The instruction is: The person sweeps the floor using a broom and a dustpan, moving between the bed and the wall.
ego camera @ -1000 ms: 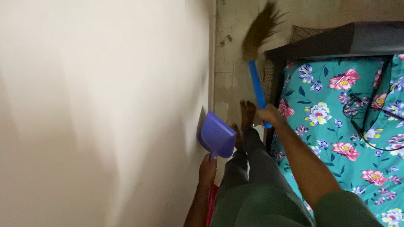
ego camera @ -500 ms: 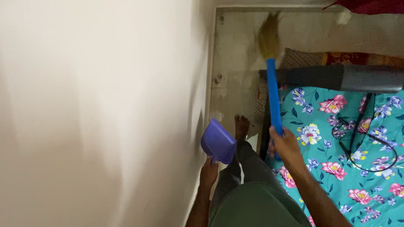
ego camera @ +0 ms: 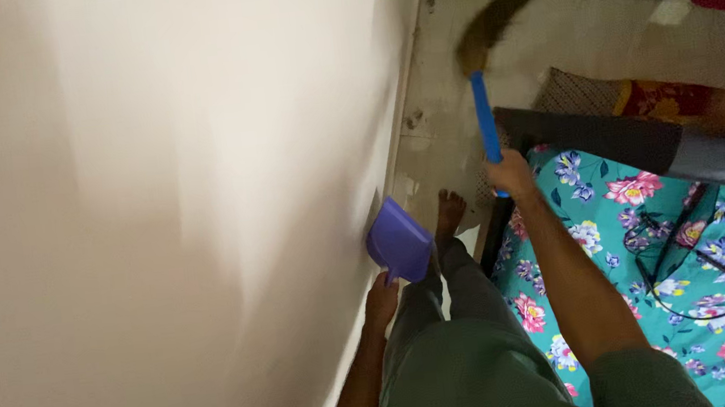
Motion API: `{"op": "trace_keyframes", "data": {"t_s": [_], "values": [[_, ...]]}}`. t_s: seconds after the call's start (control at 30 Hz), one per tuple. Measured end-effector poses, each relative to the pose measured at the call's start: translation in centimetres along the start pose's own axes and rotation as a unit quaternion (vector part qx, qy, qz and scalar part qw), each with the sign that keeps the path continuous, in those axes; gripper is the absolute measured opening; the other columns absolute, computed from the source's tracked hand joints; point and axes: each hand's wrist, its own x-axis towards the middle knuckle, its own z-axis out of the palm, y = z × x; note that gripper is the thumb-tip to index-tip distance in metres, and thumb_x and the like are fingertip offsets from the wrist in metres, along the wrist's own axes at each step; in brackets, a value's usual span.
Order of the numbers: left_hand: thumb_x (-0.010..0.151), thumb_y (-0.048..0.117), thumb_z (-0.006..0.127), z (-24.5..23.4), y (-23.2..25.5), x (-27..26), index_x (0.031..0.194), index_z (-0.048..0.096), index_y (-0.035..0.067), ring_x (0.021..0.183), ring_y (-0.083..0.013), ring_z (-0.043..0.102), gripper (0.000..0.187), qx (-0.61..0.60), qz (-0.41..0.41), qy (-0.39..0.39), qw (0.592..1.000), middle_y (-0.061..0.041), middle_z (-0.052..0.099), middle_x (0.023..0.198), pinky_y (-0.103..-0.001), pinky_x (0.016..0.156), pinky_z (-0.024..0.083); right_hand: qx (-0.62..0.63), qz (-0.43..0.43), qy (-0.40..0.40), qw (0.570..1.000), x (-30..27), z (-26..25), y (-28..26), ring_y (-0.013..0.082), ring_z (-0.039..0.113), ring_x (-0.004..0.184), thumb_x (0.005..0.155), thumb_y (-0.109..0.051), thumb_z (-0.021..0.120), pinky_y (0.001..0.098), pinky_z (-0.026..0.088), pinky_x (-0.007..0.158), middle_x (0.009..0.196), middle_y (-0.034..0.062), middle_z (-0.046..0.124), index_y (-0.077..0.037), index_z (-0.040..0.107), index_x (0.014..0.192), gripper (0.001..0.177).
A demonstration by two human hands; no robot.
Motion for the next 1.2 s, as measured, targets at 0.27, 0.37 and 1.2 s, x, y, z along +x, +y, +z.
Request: {"op": "trace_keyframes", "data": {"t_s": [0.27,0.37,1.2], "values": [[0.099,0.035,0.051,0.7,-2.3,0.9,0.141,0.055,0.007,0.119,-0.0338,0.064,0.051,0.031,0.021,0.013,0.999,-0.017,0.067,0.130,-0.043,0.100,0.048,0.005,-0.136,0.011,0.991,-9.0,-2.8,-3.0,0.0257,0.060,0.053,0.089,-0.019,0.068,0.0405,0.048,0.047,0.070,0.0170,0.062,-0.011,0.062,0.136,0.049],[0.100,0.037,0.050,0.9,-1.7,1.2,0.141,0.054,0.008,0.117,-0.0337,0.066,0.050,0.044,-0.014,0.001,0.999,-0.018,0.067,0.129,-0.044,0.100,0.049,-0.140,-0.175,0.049,0.973,-7.7,-3.5,-5.5,0.0383,0.072,0.073,0.093,-0.018,0.063,0.0477,0.057,0.066,0.087,0.0257,0.071,-0.004,0.060,0.137,0.046],[0.102,0.044,0.048,0.2,-17.2,-1.0,0.130,0.062,0.003,0.119,-0.0440,0.062,0.051,0.173,0.047,-0.001,0.984,-0.025,0.066,0.125,-0.053,0.100,0.047,-0.398,-0.108,0.012,0.911,-11.5,7.5,10.3,0.0443,0.071,0.100,0.090,-0.013,0.063,0.0543,0.058,0.084,0.110,0.0263,0.072,-0.003,0.067,0.119,0.032]]}}
